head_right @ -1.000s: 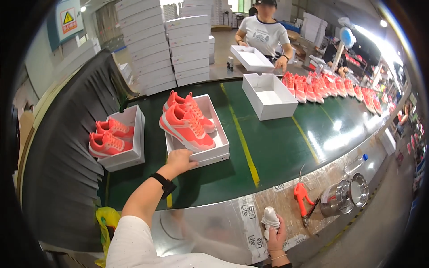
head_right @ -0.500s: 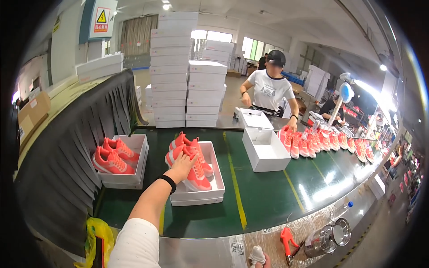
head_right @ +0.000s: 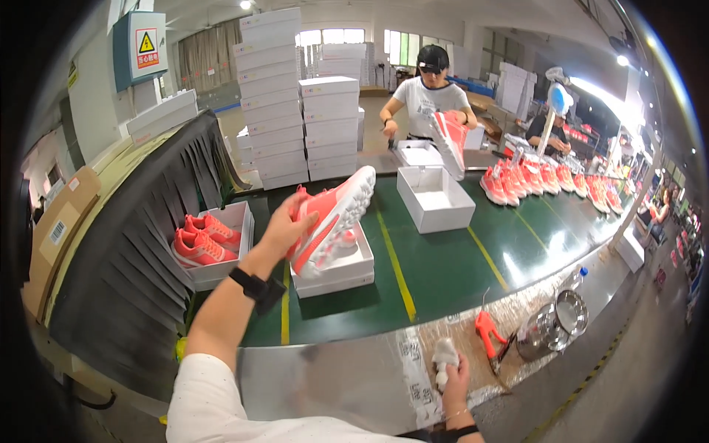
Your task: Cleaning and inspecting shoe soles before boxing them on a factory assembly line.
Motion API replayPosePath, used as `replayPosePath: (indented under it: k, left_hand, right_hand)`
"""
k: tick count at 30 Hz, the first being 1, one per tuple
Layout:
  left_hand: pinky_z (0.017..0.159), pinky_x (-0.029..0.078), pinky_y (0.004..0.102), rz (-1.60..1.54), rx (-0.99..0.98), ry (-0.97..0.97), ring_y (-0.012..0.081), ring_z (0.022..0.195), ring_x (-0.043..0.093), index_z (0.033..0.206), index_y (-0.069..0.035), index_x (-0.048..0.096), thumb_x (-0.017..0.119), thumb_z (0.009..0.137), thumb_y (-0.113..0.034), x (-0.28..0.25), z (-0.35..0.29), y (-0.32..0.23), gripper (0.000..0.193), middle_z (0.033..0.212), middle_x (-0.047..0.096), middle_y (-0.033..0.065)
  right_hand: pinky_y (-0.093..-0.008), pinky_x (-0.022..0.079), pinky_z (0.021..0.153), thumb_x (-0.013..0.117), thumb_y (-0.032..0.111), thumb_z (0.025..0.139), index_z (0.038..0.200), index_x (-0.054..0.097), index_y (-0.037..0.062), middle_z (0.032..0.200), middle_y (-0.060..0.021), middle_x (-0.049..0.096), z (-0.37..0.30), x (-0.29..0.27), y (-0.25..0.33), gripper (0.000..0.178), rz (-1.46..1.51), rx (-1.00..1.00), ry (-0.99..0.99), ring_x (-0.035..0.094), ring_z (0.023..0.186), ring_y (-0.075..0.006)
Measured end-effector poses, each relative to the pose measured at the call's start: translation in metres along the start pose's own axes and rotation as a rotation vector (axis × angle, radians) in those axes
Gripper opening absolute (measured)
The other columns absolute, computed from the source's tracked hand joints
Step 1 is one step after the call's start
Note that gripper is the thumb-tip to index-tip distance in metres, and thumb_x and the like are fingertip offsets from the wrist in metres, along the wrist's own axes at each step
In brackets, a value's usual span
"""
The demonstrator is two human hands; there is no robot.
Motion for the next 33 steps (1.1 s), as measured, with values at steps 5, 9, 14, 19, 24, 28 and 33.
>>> replayPosePath:
  k: [5,9,14,19,24,28,33]
  left_hand:
    - [0.085,0.053,0.0386,-1.366,-0.532,0.323,0.0223,0.100,0.062,0.122,-0.002,0.050,0.050,0.095,-0.025,0.105,-0.103,0.026,0.036,0.114,0.061,0.0122]
    - [0.092,0.048,0.0413,-1.730,-0.765,0.510,0.0270,0.103,0.060,0.127,-0.002,0.046,0.049,0.094,-0.031,0.159,-0.162,-0.006,0.043,0.121,0.056,0.0145]
    - [0.078,0.054,0.0308,-1.356,-0.744,0.444,0.0169,0.091,0.063,0.120,-0.004,0.052,0.054,0.093,-0.028,0.181,-0.205,-0.009,0.036,0.107,0.063,0.0073]
    - [0.079,0.053,0.0306,-1.271,-0.691,0.383,0.0166,0.093,0.063,0.120,-0.004,0.052,0.057,0.091,-0.027,0.163,-0.221,-0.021,0.037,0.110,0.061,0.0069]
    - [0.077,0.054,0.0301,-1.480,-0.676,0.418,0.0187,0.097,0.062,0.121,-0.004,0.051,0.043,0.094,-0.019,0.169,-0.214,0.003,0.032,0.117,0.058,0.0098]
    - [0.076,0.055,0.0310,-1.183,-0.709,0.423,0.0175,0.092,0.064,0.117,-0.003,0.054,0.052,0.093,-0.030,0.156,-0.230,-0.019,0.036,0.108,0.063,0.0090]
    - [0.077,0.055,0.0317,-1.314,-0.676,0.508,0.0186,0.090,0.064,0.121,-0.003,0.051,0.053,0.093,-0.032,0.155,-0.238,-0.042,0.041,0.109,0.063,0.0100]
  right_hand:
    - [-0.0300,0.045,0.088,0.045,-0.005,0.081,0.124,0.048,-0.0003,0.116,-0.0100,0.053,-0.029,0.069,0.122,0.043,-0.236,-0.476,0.057,0.053,0.106,-0.0194]
    - [-0.0370,0.042,0.091,0.053,-0.003,0.073,0.117,0.060,0.0129,0.123,-0.0149,0.051,-0.103,0.158,0.191,0.047,-0.959,-1.213,0.435,0.052,0.108,-0.0293]
    - [-0.0395,0.043,0.091,0.055,0.000,0.074,0.113,0.062,0.0162,0.113,-0.0134,0.058,-0.053,0.167,0.200,0.043,-0.968,-1.322,0.408,0.054,0.105,-0.0302]
    - [-0.0407,0.044,0.089,0.056,-0.002,0.074,0.108,0.063,0.0131,0.107,-0.0140,0.060,-0.003,0.149,0.244,0.038,-0.907,-1.167,0.002,0.057,0.094,-0.0319]
    - [-0.0375,0.044,0.090,0.054,0.011,0.077,0.118,0.055,0.0109,0.122,-0.0128,0.052,-0.131,0.189,0.163,0.041,-1.088,-1.540,0.611,0.053,0.107,-0.0266]
    - [-0.0380,0.044,0.088,0.055,0.011,0.078,0.118,0.056,0.0140,0.115,-0.0116,0.056,-0.063,0.168,0.202,0.040,-1.083,-1.458,0.236,0.054,0.102,-0.0268]
    - [-0.0383,0.043,0.092,0.056,-0.006,0.072,0.118,0.058,0.0088,0.114,-0.0152,0.057,0.029,0.102,0.250,0.048,-0.891,-1.020,0.101,0.053,0.106,-0.0319]
Point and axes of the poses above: each hand's wrist, its own z-axis towards the middle knuckle, its own x-axis out of the palm, y = z × x, the point moved 6 cm from there along z, towards the middle knuckle
